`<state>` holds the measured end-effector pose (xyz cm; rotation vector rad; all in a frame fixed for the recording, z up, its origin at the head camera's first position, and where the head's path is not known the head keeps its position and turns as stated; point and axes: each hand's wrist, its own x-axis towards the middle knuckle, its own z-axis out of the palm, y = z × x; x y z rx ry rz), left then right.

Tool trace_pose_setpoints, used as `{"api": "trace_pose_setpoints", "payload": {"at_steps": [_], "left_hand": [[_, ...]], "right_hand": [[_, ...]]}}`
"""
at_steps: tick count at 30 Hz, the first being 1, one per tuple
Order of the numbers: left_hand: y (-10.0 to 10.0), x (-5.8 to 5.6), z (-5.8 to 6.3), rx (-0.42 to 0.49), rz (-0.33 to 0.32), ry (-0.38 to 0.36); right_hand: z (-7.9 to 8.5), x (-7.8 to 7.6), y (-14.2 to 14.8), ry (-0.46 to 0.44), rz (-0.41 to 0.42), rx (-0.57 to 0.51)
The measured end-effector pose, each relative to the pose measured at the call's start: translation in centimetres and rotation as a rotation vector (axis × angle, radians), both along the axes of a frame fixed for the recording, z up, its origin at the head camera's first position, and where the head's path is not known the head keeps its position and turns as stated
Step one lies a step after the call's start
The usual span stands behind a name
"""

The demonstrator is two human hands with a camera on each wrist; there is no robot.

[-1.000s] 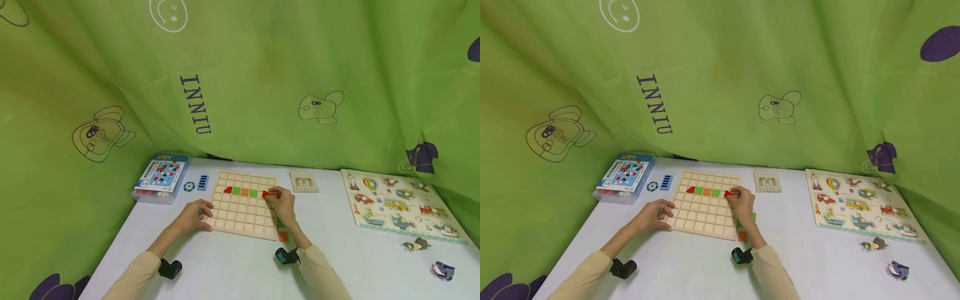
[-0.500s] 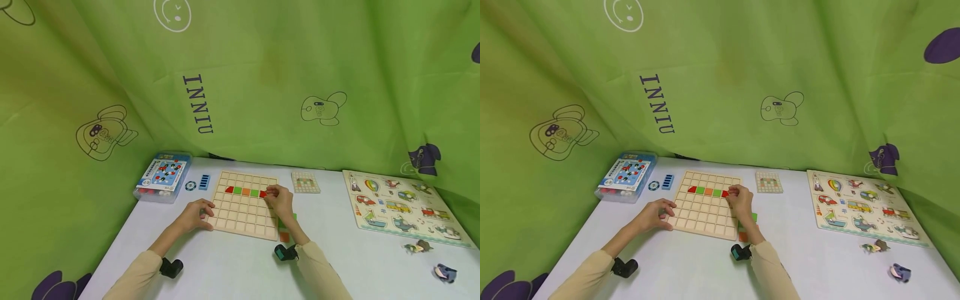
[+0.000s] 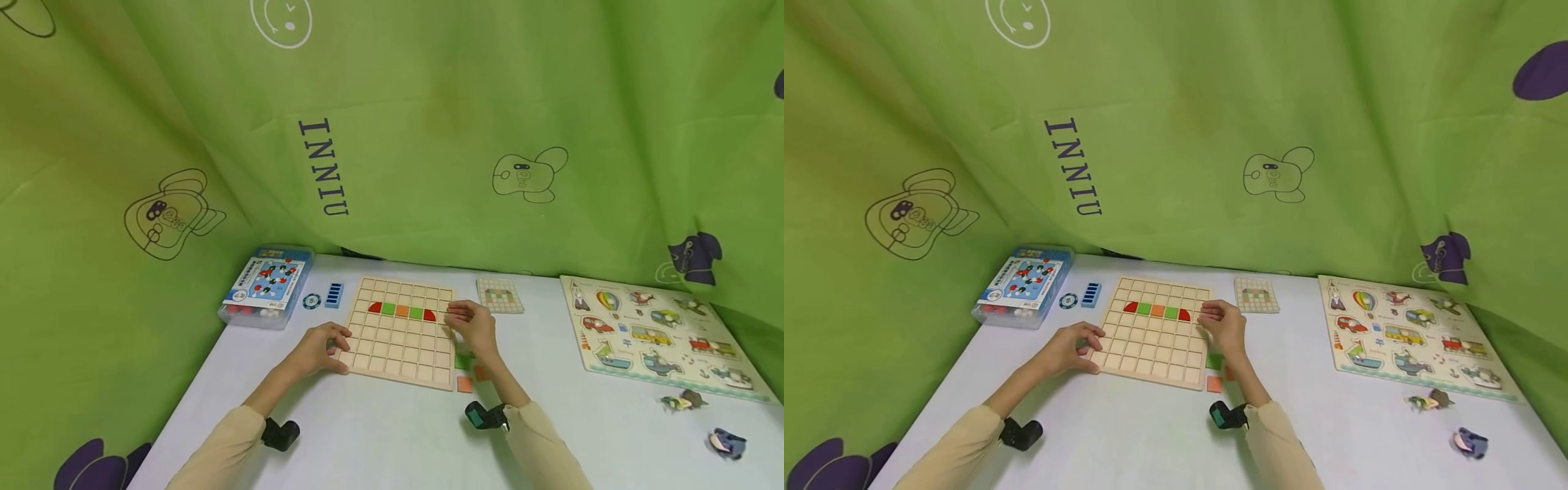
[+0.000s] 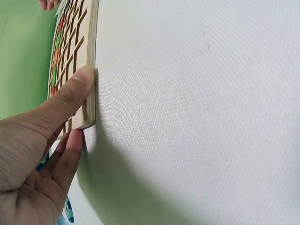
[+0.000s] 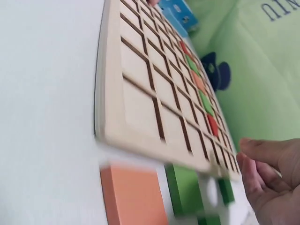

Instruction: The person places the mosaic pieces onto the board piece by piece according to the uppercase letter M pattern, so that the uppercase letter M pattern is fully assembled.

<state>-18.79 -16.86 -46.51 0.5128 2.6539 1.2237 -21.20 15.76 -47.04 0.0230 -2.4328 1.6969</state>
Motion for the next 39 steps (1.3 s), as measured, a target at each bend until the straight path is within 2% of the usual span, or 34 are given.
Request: {"api": "trace_pose_setpoints", "payload": {"at_steps": [4,8,14,19,23,29,34,39], "left_hand": [[0.0,0.0,0.1,0.001,-0.003,0.008],[-0.1,0.0,0.4,0.003,-0.007,0.012],[-0.4,0.2,0.7,0.008,0.008,-0.001],[-0.6,0.3,0.6,0.009,0.02,-0.007],[-0.5,0.3,0.3,0.007,0.019,-0.009],[-0.2,0.1,-0.1,0.001,0.003,0.001],[0.0,0.1,-0.1,-0.007,0.009,-0.005],[0.3,-0.1,0.2,-0.014,0.008,-0.008]], "right_hand": [[0.4,1.0,2.5,-0.054,0.02,-0.021],[0.3,2.3,5.3,-0.069,0.109,-0.022],[-1.0,3.7,8.2,0.026,0.232,0.091],[-2.0,3.2,9.2,0.108,0.313,0.136],[-2.5,2.0,9.1,0.1,0.294,0.165],[-2.7,0.5,7.9,0.045,0.241,0.147],[-2.5,-0.3,6.6,0.035,0.22,0.179],[-2.5,-0.6,5.9,0.053,0.163,0.209]]}}
